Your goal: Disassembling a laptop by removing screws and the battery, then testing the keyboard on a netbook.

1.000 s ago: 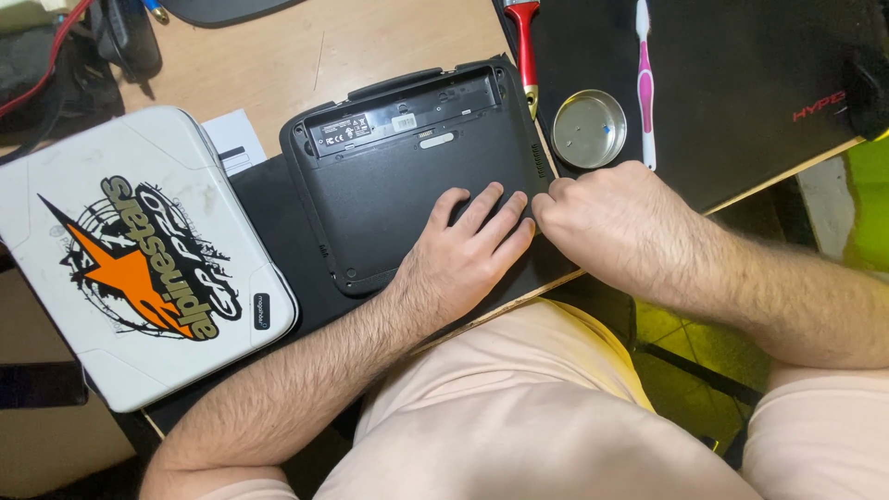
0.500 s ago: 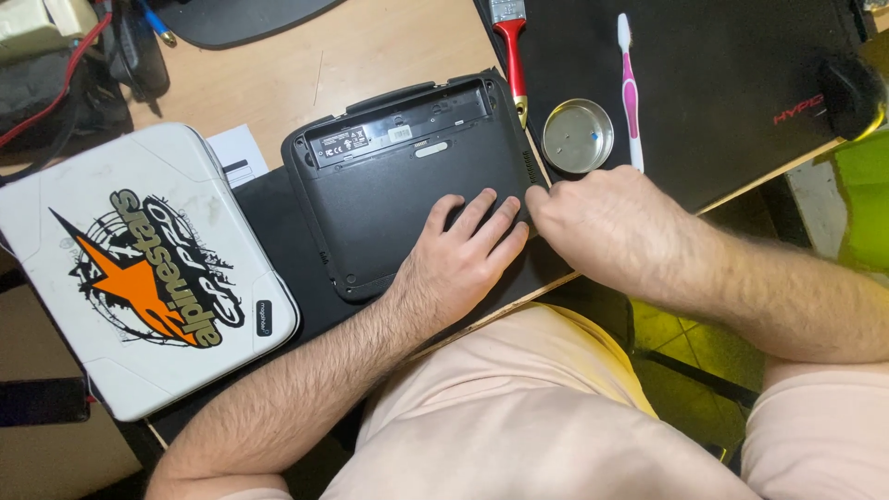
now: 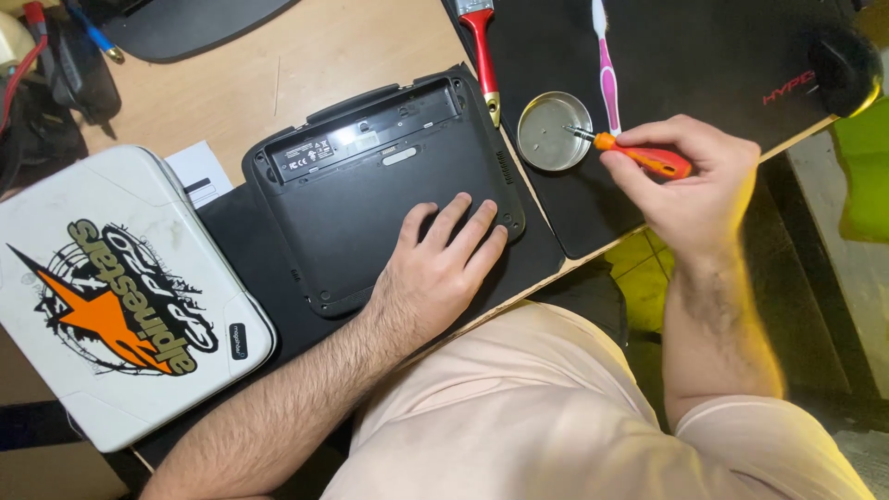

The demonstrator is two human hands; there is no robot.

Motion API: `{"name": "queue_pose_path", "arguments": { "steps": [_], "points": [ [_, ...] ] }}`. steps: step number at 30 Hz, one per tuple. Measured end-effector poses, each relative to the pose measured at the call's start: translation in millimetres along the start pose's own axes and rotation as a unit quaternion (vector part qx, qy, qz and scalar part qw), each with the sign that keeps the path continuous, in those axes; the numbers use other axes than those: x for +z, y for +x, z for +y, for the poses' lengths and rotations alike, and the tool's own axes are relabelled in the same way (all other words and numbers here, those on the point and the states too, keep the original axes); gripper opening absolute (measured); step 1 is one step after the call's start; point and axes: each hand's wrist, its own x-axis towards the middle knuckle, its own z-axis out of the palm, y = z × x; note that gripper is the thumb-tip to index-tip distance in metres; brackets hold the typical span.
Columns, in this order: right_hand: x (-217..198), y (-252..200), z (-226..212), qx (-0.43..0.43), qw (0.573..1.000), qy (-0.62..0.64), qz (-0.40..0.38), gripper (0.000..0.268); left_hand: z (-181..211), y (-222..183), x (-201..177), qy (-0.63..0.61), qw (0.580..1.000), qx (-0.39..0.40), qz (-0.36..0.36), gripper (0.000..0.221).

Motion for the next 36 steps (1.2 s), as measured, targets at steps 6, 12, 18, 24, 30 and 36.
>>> {"name": "queue_pose_path", "arguments": {
  "steps": [6, 12, 18, 24, 30, 36],
  "points": [
    [51.5, -13.0, 42.5, -0.047, 0.986, 0.067, 0.144, 0.019, 2.8, 1.3, -3.2, 0.001, 1.000, -0.008, -0.019, 0.030],
    [73.2, -16.0, 39.0, -0.079, 0.985, 0.072, 0.135, 0.013, -0.6, 3.3, -8.2, -0.004, 1.000, -0.006, -0.012, 0.029],
    [75.6, -17.3, 32.4, -0.061, 0.988, 0.047, 0.135, 0.015, 1.0, 2.7, -1.7, -0.009, 1.000, -0.015, 0.004, 0.026],
    [78.0, -16.2, 33.1, -0.065, 0.989, 0.038, 0.127, 0.013, 2.0, 2.9, 5.7, -0.105, 0.985, -0.064, 0.120, 0.020],
    [74.6, -13.5, 34.9, -0.088, 0.988, 0.045, 0.118, 0.020, -27.4, -0.4, -34.9, -0.301, 0.912, -0.182, 0.210, 0.019],
    [78.6, -23.6, 17.3, -0.036, 0.984, 0.133, 0.115, 0.033, -58.2, -27.2, -88.2, -0.260, 0.891, -0.268, 0.257, 0.018]
  ]
}}
